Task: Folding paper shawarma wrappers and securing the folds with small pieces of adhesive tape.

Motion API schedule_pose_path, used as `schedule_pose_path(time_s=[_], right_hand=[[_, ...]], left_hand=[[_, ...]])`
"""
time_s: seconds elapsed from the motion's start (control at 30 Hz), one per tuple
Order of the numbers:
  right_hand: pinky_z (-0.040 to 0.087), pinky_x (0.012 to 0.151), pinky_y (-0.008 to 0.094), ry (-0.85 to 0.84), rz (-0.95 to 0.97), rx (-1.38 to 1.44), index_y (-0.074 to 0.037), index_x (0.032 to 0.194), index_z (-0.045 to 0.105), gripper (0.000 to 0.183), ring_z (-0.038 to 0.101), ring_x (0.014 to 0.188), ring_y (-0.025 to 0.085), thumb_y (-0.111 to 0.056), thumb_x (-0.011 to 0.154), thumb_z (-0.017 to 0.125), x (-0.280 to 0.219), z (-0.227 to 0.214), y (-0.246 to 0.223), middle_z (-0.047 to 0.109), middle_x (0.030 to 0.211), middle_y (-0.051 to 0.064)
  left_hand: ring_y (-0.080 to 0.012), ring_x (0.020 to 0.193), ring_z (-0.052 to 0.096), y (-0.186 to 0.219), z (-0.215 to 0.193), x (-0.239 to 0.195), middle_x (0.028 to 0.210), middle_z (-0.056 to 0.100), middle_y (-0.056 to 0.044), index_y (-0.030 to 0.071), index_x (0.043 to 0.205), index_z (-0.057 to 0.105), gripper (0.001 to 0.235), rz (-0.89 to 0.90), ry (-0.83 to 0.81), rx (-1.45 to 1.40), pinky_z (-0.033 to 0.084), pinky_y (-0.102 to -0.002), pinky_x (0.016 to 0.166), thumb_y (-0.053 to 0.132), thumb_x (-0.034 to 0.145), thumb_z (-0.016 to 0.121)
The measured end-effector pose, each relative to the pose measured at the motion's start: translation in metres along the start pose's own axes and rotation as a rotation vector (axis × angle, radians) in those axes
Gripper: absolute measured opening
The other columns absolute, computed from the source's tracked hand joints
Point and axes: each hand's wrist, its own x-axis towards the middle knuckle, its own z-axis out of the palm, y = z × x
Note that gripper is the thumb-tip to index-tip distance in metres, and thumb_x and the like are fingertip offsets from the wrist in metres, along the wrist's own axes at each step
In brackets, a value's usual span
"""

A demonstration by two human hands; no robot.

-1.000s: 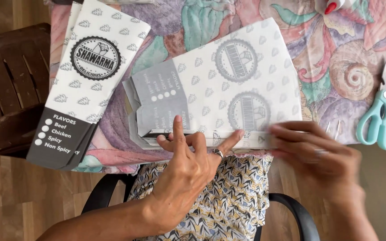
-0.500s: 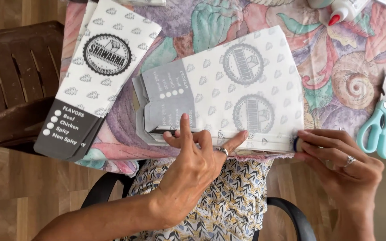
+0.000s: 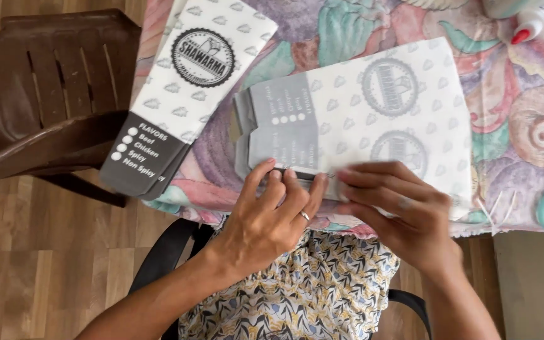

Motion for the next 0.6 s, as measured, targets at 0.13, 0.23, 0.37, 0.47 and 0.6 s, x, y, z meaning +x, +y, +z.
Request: schedule_pose_path(time_s=[0.13, 0.23, 0.37, 0.47, 0.6], right_hand=[[0.063, 0.093, 0.040, -0.108, -0.109, 0.019, 0.009, 0.102, 0.071, 0.021, 0.072, 0.110, 0.039, -0.003, 0.085, 0.076, 0.017, 0.005, 0.001, 0.074, 0.114, 0.023], [0.062, 0.088, 0.036, -0.093, 0.023, -0.090, 0.008, 0.095, 0.073, 0.019, 0.076, 0.103, 0.035, -0.004, 0.081, 0.078, 0.010, -0.014, -0.012, 0.076, 0.101, 0.017], [0.056, 0.091, 0.028, -0.063, 0.337, -0.133, 0.000, 0.126, 0.058, 0.062, 0.075, 0.106, 0.023, -0.017, 0.074, 0.087, 0.005, 0.015, -0.004, 0.072, 0.118, 0.011], [0.058, 0.109, 0.036, -0.086, 0.223, -0.172, -0.018, 0.123, 0.074, 0.038, 0.059, 0.129, 0.020, -0.003, 0.089, 0.078, 0.021, 0.034, -0.002, 0.038, 0.133, 0.006], [0.059, 0.104, 0.044, -0.028, -0.020, -0.252, -0.001, 0.137, 0.056, 0.054, 0.068, 0.120, 0.033, -0.017, 0.092, 0.081, 0.001, 0.027, 0.008, 0.042, 0.147, 0.013]], left_hand=[[-0.0191, 0.095, 0.055, 0.003, 0.030, -0.018, 0.104, 0.061, -0.008, 0.002, 0.142, 0.058, 0.050, -0.078, 0.093, -0.065, 0.062, -0.048, 0.095, 0.035, 0.108, 0.072], [-0.0176, 0.094, 0.050, 0.012, 0.048, -0.025, 0.102, 0.059, -0.002, 0.014, 0.160, 0.035, 0.062, -0.123, 0.167, -0.095, 0.060, -0.050, 0.101, 0.023, 0.116, 0.077], [-0.0173, 0.093, 0.052, 0.011, 0.031, -0.016, 0.097, 0.063, 0.000, 0.013, 0.162, 0.032, 0.065, -0.129, 0.145, -0.105, 0.054, -0.050, 0.104, 0.015, 0.117, 0.078], [-0.0194, 0.084, 0.046, 0.006, 0.017, -0.003, 0.096, 0.049, -0.003, 0.017, 0.131, 0.069, 0.053, -0.134, 0.153, -0.157, 0.054, -0.051, 0.099, 0.061, 0.101, 0.070], [-0.0236, 0.086, 0.052, 0.016, 0.031, -0.011, 0.098, 0.054, -0.009, 0.007, 0.149, 0.038, 0.072, -0.207, 0.171, -0.211, 0.055, -0.052, 0.098, 0.065, 0.108, 0.052]])
